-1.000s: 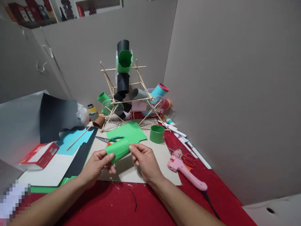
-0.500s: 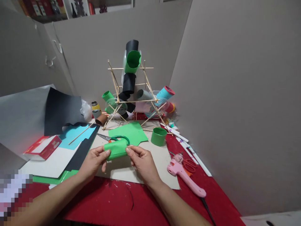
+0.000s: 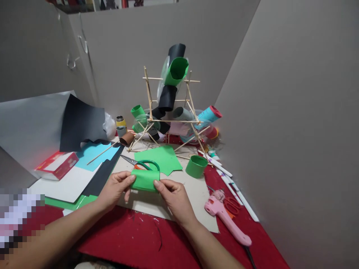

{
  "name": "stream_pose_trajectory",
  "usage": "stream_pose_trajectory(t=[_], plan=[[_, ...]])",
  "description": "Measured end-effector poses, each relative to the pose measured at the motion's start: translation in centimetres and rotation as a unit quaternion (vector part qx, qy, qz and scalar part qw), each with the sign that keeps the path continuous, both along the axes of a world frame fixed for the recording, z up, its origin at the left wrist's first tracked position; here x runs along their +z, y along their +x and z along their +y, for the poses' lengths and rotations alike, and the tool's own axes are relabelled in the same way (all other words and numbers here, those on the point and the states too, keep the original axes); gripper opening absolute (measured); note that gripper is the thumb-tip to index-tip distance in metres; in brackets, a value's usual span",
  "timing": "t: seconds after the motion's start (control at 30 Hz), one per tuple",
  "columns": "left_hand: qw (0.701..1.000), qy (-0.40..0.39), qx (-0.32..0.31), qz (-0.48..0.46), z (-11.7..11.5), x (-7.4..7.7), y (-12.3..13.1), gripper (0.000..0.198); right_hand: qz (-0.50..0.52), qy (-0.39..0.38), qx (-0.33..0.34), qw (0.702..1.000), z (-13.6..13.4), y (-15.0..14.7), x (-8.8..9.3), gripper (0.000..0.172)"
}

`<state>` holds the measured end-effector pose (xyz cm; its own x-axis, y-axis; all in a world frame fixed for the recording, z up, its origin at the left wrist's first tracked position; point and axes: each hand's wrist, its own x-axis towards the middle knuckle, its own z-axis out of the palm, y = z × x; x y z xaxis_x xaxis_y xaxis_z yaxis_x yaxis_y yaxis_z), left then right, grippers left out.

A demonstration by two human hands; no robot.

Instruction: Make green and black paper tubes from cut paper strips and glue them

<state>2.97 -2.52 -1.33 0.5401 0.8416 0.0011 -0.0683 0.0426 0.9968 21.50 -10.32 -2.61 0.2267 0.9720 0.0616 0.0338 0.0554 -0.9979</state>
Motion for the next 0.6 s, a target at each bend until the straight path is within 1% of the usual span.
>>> stream_pose_trajectory(t=[0.1, 0.2, 0.33, 0.47, 0.6], plan=[[1.000, -0.006, -0.019, -0.009, -0.03, 0.03, -0.07, 0.041, -0.004, 0.005, -0.021, 1.000, -0.03, -0.02, 0.00, 0.045], [0.999, -0.027, -0.045, -0.009, -0.10, 0.04, -0.08, 0.040, 0.022, 0.005, -0.045, 0.999, 0.03, -0.07, -0.23, 0.043], [0.996, -0.040, -0.073, -0.013, -0.17, -0.10, -0.12, 0.048, 0.055, 0.007, -0.060, 0.997, 0.19, 0.00, -0.72, 0.045], [0.997, -0.009, -0.073, -0.017, -0.16, -0.39, -0.16, 0.041, 0.065, 0.012, -0.047, 0.997, 0.28, 0.04, -0.88, 0.040], [0.997, 0.003, -0.069, -0.024, -0.22, -0.55, -0.26, 0.038, 0.067, 0.026, -0.051, 0.996, 0.31, -0.04, -0.72, 0.038]])
